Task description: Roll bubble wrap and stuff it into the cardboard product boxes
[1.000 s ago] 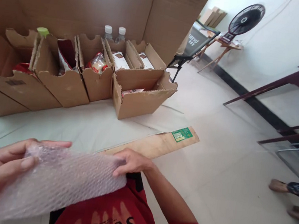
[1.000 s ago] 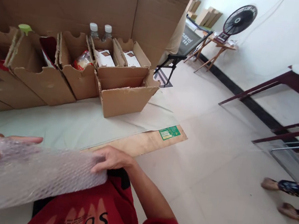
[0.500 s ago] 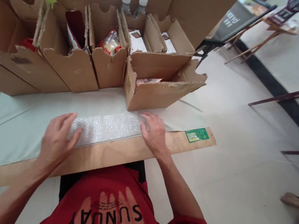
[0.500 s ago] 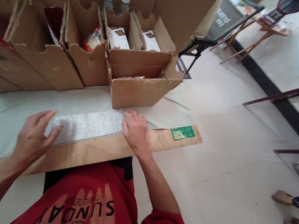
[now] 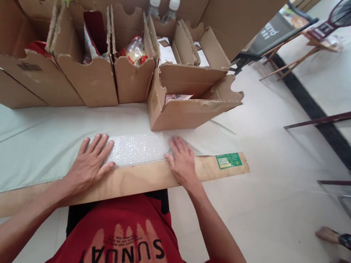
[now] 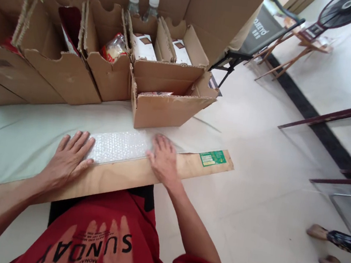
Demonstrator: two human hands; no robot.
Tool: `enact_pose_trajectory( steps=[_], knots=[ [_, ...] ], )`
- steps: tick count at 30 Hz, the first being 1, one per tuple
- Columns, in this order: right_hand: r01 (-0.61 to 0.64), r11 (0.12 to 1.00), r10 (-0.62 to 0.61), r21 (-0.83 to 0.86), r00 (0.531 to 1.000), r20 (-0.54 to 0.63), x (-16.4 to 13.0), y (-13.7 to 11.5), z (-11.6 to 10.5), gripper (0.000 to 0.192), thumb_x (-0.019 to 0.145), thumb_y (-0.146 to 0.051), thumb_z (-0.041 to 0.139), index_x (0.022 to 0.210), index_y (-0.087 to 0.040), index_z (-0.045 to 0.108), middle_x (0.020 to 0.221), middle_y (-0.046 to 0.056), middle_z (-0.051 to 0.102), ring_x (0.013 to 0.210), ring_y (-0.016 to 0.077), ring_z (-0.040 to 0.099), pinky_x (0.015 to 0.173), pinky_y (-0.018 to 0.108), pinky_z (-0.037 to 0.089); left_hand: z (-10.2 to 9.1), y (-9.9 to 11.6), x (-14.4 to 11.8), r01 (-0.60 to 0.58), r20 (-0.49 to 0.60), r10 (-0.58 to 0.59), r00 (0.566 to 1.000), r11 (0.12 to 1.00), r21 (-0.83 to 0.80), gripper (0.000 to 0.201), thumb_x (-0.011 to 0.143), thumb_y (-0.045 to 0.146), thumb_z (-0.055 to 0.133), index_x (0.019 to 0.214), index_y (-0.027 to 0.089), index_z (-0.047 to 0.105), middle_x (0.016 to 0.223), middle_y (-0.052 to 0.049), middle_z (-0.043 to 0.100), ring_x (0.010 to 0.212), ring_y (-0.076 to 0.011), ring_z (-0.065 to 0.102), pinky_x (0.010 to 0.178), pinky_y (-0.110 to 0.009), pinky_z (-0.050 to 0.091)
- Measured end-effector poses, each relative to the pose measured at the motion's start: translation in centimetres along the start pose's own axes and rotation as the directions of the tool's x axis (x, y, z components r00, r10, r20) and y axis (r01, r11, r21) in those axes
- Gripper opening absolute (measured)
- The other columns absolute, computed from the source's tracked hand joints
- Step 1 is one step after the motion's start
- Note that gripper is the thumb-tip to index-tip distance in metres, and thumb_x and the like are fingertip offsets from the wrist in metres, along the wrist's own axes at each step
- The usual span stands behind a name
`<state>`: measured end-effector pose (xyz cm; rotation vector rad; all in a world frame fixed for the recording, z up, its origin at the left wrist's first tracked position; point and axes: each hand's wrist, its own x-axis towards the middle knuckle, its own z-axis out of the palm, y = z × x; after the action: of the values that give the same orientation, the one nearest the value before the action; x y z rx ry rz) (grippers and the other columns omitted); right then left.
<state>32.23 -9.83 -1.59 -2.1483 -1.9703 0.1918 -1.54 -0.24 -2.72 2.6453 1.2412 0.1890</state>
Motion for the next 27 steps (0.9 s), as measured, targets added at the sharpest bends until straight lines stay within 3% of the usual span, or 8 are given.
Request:
enact_pose_trajectory(
  steps=[2,5,11,14,19,23,25,27],
  knots=[
    [-0.098,0.995,0.097,-0.012,0.991,-0.087,-0.1,1.0,-1.0,0.039,0.107,-0.034,0.043,0.13,-0.013,0.068,0.141,0.017,0.066,0.133,0.0325,0.055,0.107,0.047,0.038,-0.8,-0.2,-0.3,0.108,-0.072,-0.109,0.991,0.994,-0.025,0.061,0.1,0.05,0.036,0.152,0.02,0.049,0.167,-0.017,0.038,0.159,-0.0371,0.026,0.126,-0.06,0.019],
    [-0.113,0.993,0.108,-0.022,0.983,-0.147,1.5,-0.6,-1.1,0.035,0.105,-0.036,0.048,0.12,-0.015,0.072,0.122,0.015,0.073,0.111,0.0305,0.061,0.096,0.043,0.04,-2.2,-0.5,-1.1,0.35,-0.207,-0.34,0.918,0.937,0.013,0.063,0.096,0.054,0.045,0.141,0.011,0.056,0.154,-0.026,0.049,0.148,-0.0449,0.038,0.119,-0.064,0.029],
    [-0.158,0.966,0.172,0.206,0.984,-0.05,4.6,-4.7,0.1,0.013,0.091,-0.024,0.063,0.088,-0.015,0.071,0.098,0.013,0.072,0.098,0.0282,0.061,0.09,0.039,0.043,-3.0,-0.5,-1.4,0.501,-0.118,-0.5,0.858,0.865,-0.019,0.029,0.084,0.041,0.053,0.084,0.019,0.071,0.107,-0.018,0.069,0.108,-0.0393,0.06,0.092,-0.053,0.048],
    [-0.166,0.883,0.191,0.438,0.981,-0.014,2.3,-5.1,-0.4,0.011,0.09,-0.025,0.06,0.093,-0.017,0.068,0.079,0.003,0.066,0.076,0.0185,0.06,0.073,0.03,0.046,-4.4,-1.1,-0.2,0.472,-0.07,-0.483,0.873,0.872,-0.126,0.019,0.08,0.033,0.051,0.077,0.022,0.065,0.093,-0.012,0.072,0.092,-0.0309,0.065,0.083,-0.043,0.049],
    [-0.192,0.566,0.226,0.802,0.971,0.073,-4.0,-8.6,-0.1,0.075,0.088,-0.029,0.064,0.158,-0.018,0.038,0.071,-0.006,0.057,0.061,0.0128,0.052,0.062,0.025,0.046,-8.0,-2.3,6.0,0.245,-0.184,-0.257,0.949,0.966,-0.086,0.011,0.084,0.028,0.054,0.085,0.024,0.064,0.087,-0.007,0.071,0.083,-0.0274,0.066,0.082,-0.042,0.047],
    [-0.203,0.54,0.15,0.817,0.978,0.143,-6.2,-12.3,1.3,0.056,0.091,-0.03,0.061,0.147,-0.022,0.057,0.097,0.003,0.073,0.069,0.0135,0.058,0.07,0.029,0.051,-7.3,-2.2,11.0,0.043,-0.222,-0.05,0.974,0.998,-0.037,0.025,0.083,0.022,0.059,0.106,0.022,0.068,0.102,-0.012,0.071,0.104,-0.0329,0.064,0.093,-0.048,0.047],
    [-0.243,0.508,0.104,0.827,0.97,0.222,-6.3,-12.9,1.5,0.042,0.093,-0.035,0.06,0.132,-0.021,0.069,0.105,0.006,0.075,0.074,0.0151,0.063,0.074,0.031,0.053,-6.1,-1.5,10.0,-0.066,-0.257,0.049,0.965,0.996,-0.061,0.039,0.083,0.02,0.058,0.122,0.019,0.065,0.118,-0.015,0.069,0.115,-0.0346,0.06,0.099,-0.051,0.047],
    [-0.309,0.434,0.071,0.846,0.948,0.31,-6.1,-12.7,1.2,0.04,0.094,-0.04,0.062,0.127,-0.02,0.071,0.103,0.007,0.076,0.079,0.0171,0.068,0.077,0.032,0.055,-4.9,-0.4,6.2,-0.192,-0.281,0.148,0.948,0.972,-0.134,0.044,0.088,0.016,0.05,0.129,0.018,0.061,0.126,-0.015,0.067,0.12,-0.0321,0.059,0.103,-0.05,0.047]
  ],
)
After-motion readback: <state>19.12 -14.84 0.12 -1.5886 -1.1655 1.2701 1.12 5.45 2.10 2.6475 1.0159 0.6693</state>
